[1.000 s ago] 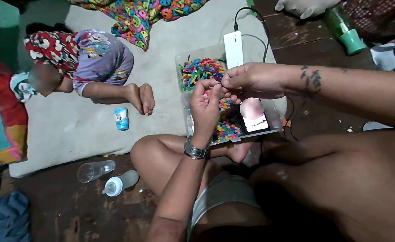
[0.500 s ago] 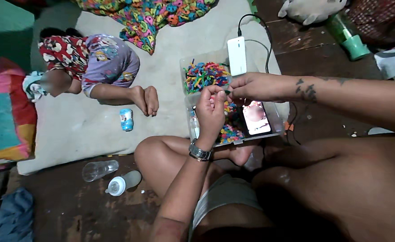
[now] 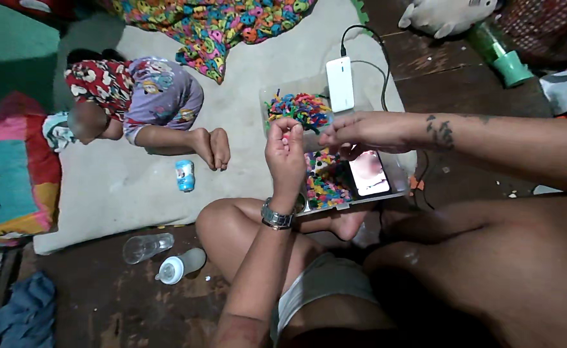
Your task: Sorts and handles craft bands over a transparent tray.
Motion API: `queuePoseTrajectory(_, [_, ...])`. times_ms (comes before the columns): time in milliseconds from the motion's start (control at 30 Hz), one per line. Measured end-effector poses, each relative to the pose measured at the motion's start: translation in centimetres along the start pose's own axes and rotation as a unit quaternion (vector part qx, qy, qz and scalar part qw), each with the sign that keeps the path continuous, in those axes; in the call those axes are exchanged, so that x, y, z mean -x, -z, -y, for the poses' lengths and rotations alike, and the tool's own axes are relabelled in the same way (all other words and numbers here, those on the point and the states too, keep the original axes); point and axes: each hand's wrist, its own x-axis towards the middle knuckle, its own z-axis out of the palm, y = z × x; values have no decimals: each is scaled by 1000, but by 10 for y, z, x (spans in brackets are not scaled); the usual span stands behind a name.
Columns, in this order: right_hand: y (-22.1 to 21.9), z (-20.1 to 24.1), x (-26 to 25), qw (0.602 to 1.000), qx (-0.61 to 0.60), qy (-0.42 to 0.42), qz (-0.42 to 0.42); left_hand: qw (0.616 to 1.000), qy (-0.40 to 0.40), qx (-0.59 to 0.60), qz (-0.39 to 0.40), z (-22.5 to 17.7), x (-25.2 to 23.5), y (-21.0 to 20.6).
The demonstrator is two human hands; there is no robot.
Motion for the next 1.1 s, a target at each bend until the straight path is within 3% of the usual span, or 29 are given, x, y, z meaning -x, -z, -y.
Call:
queuePoseTrajectory(200, [-4, 3, 0, 999, -10, 51, -8, 999, -36, 13, 28, 3, 3, -14])
queuePoseTrajectory(300, [0, -2, -4, 997, 47, 65, 5, 999, -16, 10, 45, 5, 6, -10])
queuePoseTrajectory(400, [3, -6, -5, 968, 223, 113, -24, 981, 146, 111, 62, 4, 10, -12])
queuePoseTrajectory(500, [6, -13, -9, 902, 390, 184, -32, 878, 355, 310, 88, 6, 5, -17])
queuePoseTrajectory(567, [7, -17, -11, 878, 437, 196, -22, 823, 428, 360, 95, 11, 1, -18])
queuePoseTrajectory(633, [7, -18, -11, 889, 422, 176, -19, 838, 416, 335, 112, 13, 0, -15])
queuePoseTrajectory(700, [8, -16, -10, 918, 368, 144, -29, 887, 364, 260, 117, 11, -2, -7])
queuePoseTrajectory(767, [9, -17, -9, 940, 317, 123, -39, 929, 322, 179, 44, 16, -21, -5])
queuePoseTrajectory(833, [9, -13, -7, 957, 270, 91, -47, 946, 291, 140, -38, 35, -55, -7])
queuePoseTrajectory(967, [9, -11, -7, 974, 214, 58, -44, 920, 330, 173, -117, 58, -92, 1])
queuePoseTrajectory(1100, [8, -16, -9, 982, 181, 42, -35, 873, 370, 284, -144, 56, -91, 5])
